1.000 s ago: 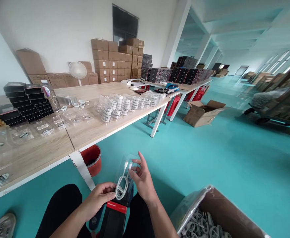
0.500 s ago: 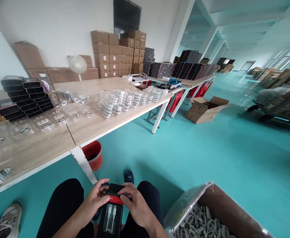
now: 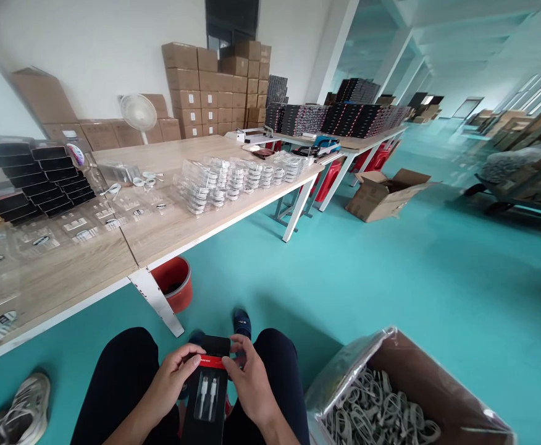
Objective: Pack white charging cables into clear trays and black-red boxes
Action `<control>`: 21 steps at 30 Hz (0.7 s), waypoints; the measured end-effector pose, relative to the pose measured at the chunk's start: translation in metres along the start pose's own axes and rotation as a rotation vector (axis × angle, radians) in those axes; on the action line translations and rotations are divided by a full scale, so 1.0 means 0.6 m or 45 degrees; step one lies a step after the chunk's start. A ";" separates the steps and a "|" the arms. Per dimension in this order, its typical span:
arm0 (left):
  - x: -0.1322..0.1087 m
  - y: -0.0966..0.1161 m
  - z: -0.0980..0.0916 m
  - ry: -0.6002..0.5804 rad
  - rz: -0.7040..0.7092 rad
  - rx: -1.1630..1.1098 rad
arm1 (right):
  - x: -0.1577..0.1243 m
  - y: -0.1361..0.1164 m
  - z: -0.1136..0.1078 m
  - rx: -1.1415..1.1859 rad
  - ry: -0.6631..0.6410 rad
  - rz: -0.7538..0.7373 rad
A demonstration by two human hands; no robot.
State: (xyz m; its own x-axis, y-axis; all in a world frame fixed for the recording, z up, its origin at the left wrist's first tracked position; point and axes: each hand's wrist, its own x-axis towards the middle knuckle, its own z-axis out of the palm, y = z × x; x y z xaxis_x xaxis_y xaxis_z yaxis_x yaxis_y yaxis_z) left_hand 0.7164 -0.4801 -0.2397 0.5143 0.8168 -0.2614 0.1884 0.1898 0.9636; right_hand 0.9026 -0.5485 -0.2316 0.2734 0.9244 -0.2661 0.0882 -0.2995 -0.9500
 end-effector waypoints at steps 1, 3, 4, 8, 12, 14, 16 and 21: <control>0.001 -0.002 -0.001 0.009 -0.002 0.027 | -0.002 0.010 0.007 0.016 0.060 0.003; 0.005 -0.004 -0.003 0.010 0.009 0.073 | -0.006 0.022 0.018 -0.026 0.127 -0.042; 0.006 -0.005 -0.003 0.004 0.021 0.090 | -0.008 0.023 0.021 -0.051 0.142 -0.074; 0.009 -0.004 -0.001 0.005 0.076 0.103 | -0.015 0.009 0.022 -0.116 0.135 -0.194; 0.002 0.008 0.003 0.063 0.173 0.039 | -0.017 -0.017 0.019 -0.120 0.115 -0.250; -0.002 0.023 0.000 0.004 0.180 -0.021 | -0.015 -0.031 0.018 -0.082 0.062 -0.207; -0.002 0.044 -0.009 -0.085 0.138 0.000 | -0.011 -0.047 0.015 -0.068 -0.014 -0.140; 0.009 0.090 -0.030 -0.224 -0.024 0.066 | 0.005 -0.079 0.003 -0.074 -0.145 -0.014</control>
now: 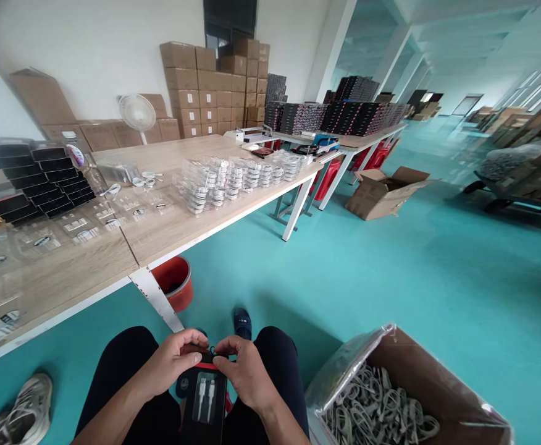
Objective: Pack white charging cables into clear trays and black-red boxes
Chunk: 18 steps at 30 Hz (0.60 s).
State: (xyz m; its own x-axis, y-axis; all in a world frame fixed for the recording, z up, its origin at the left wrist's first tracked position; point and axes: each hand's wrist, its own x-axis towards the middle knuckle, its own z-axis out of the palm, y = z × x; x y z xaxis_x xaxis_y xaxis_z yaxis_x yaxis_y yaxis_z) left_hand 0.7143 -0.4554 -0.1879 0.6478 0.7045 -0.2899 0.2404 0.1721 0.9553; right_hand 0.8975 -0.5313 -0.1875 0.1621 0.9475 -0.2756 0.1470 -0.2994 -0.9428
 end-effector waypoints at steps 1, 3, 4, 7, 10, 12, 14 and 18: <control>0.002 0.005 -0.002 -0.019 -0.028 0.013 | 0.002 -0.004 -0.003 0.025 -0.018 0.036; 0.006 0.009 -0.003 -0.025 -0.062 0.061 | 0.006 -0.008 -0.006 0.082 -0.049 0.091; 0.008 0.009 -0.002 -0.016 -0.064 0.079 | 0.008 -0.009 -0.007 0.104 -0.057 0.104; 0.011 0.005 0.003 0.031 -0.033 0.097 | 0.012 -0.008 -0.008 0.153 -0.072 0.121; 0.012 0.000 0.006 0.060 -0.015 0.082 | 0.017 -0.006 -0.008 0.179 -0.081 0.124; 0.009 -0.001 0.005 0.053 -0.004 0.043 | 0.016 -0.004 -0.011 0.185 -0.096 0.119; 0.002 -0.002 0.004 0.032 0.029 -0.001 | 0.010 -0.002 -0.014 0.200 -0.136 0.063; -0.022 -0.016 -0.002 -0.059 0.051 -0.097 | -0.023 0.011 -0.016 0.246 -0.236 -0.104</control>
State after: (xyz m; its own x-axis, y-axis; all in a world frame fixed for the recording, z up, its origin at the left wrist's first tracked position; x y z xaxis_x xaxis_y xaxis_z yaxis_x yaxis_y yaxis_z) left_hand 0.7027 -0.4651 -0.1931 0.6892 0.6792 -0.2523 0.1593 0.1977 0.9672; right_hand 0.9057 -0.5473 -0.1881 -0.0262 0.9774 -0.2099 -0.0396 -0.2108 -0.9767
